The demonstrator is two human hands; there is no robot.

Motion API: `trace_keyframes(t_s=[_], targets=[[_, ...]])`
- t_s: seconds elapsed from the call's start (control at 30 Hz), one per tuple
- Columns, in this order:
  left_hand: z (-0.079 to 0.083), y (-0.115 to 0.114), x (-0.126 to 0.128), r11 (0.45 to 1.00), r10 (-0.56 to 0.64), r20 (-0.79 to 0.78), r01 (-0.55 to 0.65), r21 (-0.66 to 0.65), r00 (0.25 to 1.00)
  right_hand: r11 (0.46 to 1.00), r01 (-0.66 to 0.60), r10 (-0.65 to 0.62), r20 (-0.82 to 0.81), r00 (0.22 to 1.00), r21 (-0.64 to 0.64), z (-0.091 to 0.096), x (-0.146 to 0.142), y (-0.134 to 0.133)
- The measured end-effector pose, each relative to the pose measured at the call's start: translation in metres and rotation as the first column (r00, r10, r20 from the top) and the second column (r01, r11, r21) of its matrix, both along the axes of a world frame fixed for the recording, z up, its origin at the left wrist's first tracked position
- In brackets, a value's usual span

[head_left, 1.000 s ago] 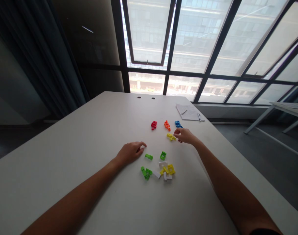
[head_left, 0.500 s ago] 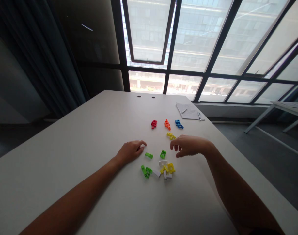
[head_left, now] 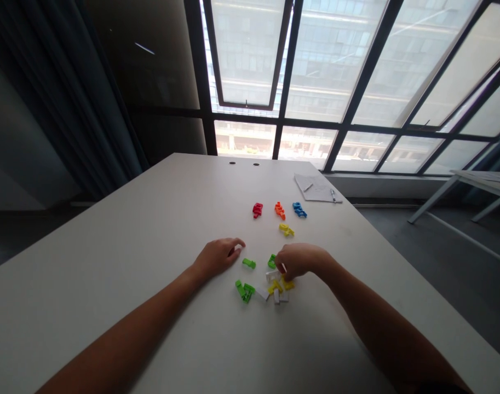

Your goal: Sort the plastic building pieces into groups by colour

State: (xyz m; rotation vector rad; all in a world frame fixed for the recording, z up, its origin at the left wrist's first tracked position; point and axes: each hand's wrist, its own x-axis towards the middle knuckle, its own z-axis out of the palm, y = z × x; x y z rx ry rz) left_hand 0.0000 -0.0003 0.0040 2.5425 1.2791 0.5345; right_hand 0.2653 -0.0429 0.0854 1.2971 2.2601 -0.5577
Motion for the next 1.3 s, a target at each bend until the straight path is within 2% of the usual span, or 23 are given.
trace_keyframes(t_s=[0.07,0.17,0.27,0.37,0.5,0.6,0.73,0.8,0.93,1.07,1.17,1.3], targets=[[0.000,0.000,0.000,1.000,0.001,0.002,-0.001,0.001,1.000,0.999,0.030,-0.029,-0.049,0.998,0.019,0.005,0.008,0.002],[0.000,0.000,0.001,1.000,0.006,-0.006,-0.006,-0.003,1.000,0.986,0.110,-0.088,-0.169,0.982,0.128,0.016,0.029,0.008],[0.000,0.001,0.001,1.000,0.011,-0.014,-0.011,-0.013,1.000,0.948,0.215,-0.141,-0.295,0.945,0.233,0.024,0.056,0.018],[0.000,0.001,0.000,1.000,0.006,-0.014,-0.006,-0.013,1.000,0.903,0.308,-0.176,-0.397,0.901,0.299,0.025,0.079,0.029],[-0.001,0.001,0.000,1.000,0.011,-0.020,-0.012,-0.005,1.000,0.836,0.384,-0.151,-0.509,0.847,0.392,0.012,0.093,0.044],[-0.001,0.002,0.000,1.000,0.012,-0.016,-0.012,-0.010,1.000,0.759,0.428,-0.104,-0.558,0.823,0.490,-0.004,0.094,0.053],[-0.001,0.001,0.000,1.000,0.008,-0.007,-0.008,-0.010,1.000,0.664,0.467,-0.095,-0.553,0.828,0.584,-0.031,0.094,0.063],[0.000,0.001,0.000,1.000,0.007,-0.002,-0.008,-0.013,1.000,0.643,0.478,-0.110,-0.545,0.831,0.599,-0.043,0.097,0.067],[0.000,0.001,0.000,1.000,0.006,0.008,-0.006,-0.022,1.000,0.711,0.450,-0.138,-0.520,0.843,0.540,-0.059,0.104,0.072],[0.000,0.001,0.000,0.999,0.010,0.005,-0.010,-0.034,1.000,0.788,0.384,-0.147,-0.459,0.876,0.481,-0.059,0.109,0.072],[-0.001,0.002,0.000,0.999,0.013,0.002,-0.013,-0.044,1.000,0.842,0.326,-0.138,-0.414,0.900,0.429,-0.048,0.110,0.069],[-0.001,0.003,-0.001,0.999,0.005,0.014,-0.005,-0.046,1.000,0.845,0.300,-0.118,-0.392,0.912,0.443,-0.018,0.104,0.056]])
